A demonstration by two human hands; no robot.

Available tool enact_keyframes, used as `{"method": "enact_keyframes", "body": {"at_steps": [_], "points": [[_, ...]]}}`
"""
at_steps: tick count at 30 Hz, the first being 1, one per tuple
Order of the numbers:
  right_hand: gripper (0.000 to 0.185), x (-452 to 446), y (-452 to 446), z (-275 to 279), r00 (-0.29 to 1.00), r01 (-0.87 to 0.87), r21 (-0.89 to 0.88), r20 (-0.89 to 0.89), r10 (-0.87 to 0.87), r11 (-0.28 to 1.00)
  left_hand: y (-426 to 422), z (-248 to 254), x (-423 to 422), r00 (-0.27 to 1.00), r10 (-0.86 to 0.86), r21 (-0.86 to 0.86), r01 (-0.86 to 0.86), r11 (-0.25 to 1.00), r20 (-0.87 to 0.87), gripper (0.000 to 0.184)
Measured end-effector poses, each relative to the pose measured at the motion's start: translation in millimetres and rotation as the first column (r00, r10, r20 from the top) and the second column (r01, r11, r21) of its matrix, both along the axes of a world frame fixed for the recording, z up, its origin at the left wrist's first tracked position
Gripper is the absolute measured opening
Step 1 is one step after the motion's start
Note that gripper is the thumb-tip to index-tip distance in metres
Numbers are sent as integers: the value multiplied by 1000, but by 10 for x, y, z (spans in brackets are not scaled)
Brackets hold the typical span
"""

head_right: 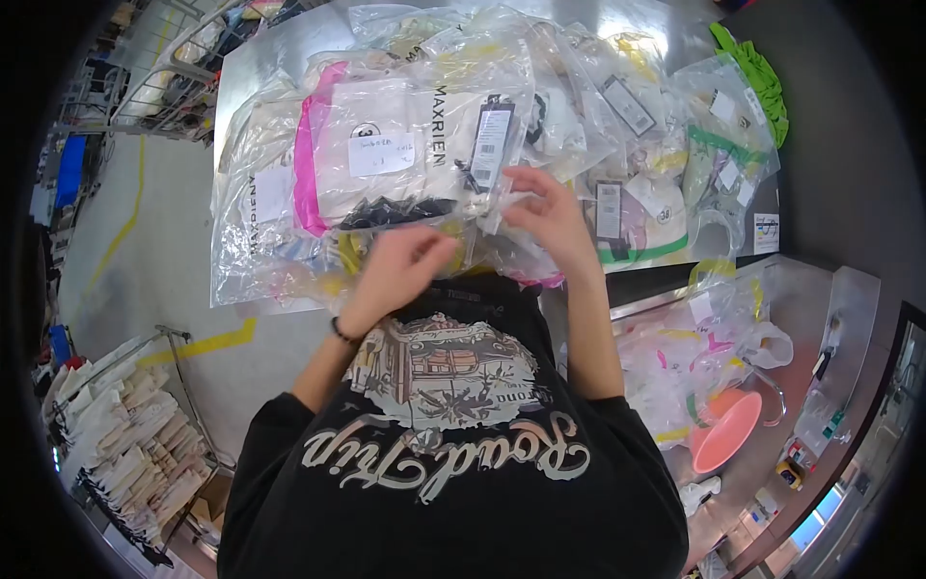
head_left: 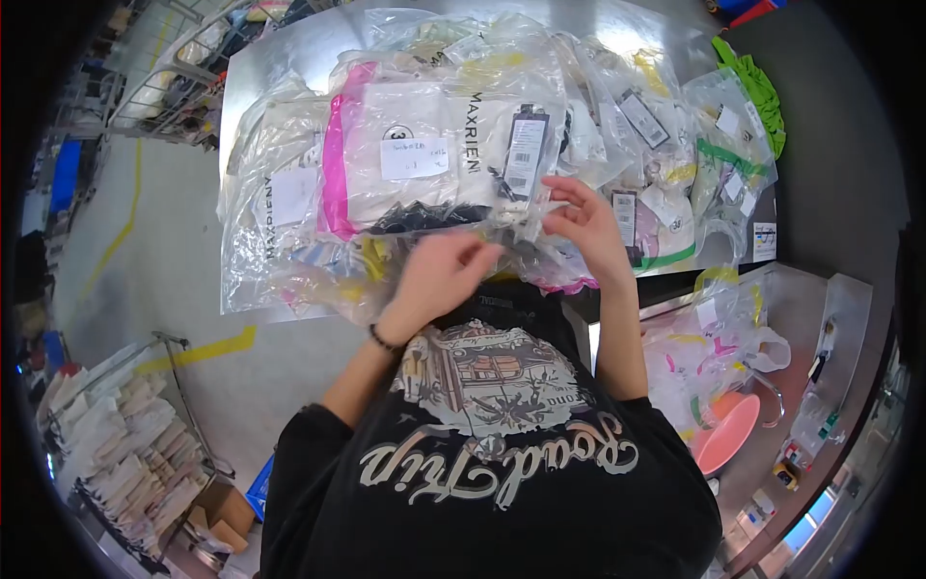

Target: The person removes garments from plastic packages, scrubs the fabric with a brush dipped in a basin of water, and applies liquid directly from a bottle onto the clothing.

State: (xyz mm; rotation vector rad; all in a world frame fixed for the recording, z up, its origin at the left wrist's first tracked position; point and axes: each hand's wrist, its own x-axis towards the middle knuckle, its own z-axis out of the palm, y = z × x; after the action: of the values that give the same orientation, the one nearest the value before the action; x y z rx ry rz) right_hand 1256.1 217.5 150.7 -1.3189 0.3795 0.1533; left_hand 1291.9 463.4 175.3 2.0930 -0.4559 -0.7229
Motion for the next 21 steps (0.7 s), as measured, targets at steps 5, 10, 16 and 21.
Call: {"method": "enact_keyframes", "body": {"at_steps": [5,10,16,21], "points": [[57,-316,185,-258,994,108,-3,17,-108,994,-422,-592,-183,478,-16,-287,-502,816,-878,32],[66,-428,271,-99,993,119,40,7,-120,992,-378,-660,-213,556,-57,-349,-435,830,-829,23],[73,-488,317,-195,991,117,21,-60,-116,993,-359,-717,-261,685,-22,-394,-392,831,-728,21],[59,12,-427,-335,959,281,-177,81,-270,943,-199,-596,-330,811,-86,-348,-150,925,-578,19]]}}
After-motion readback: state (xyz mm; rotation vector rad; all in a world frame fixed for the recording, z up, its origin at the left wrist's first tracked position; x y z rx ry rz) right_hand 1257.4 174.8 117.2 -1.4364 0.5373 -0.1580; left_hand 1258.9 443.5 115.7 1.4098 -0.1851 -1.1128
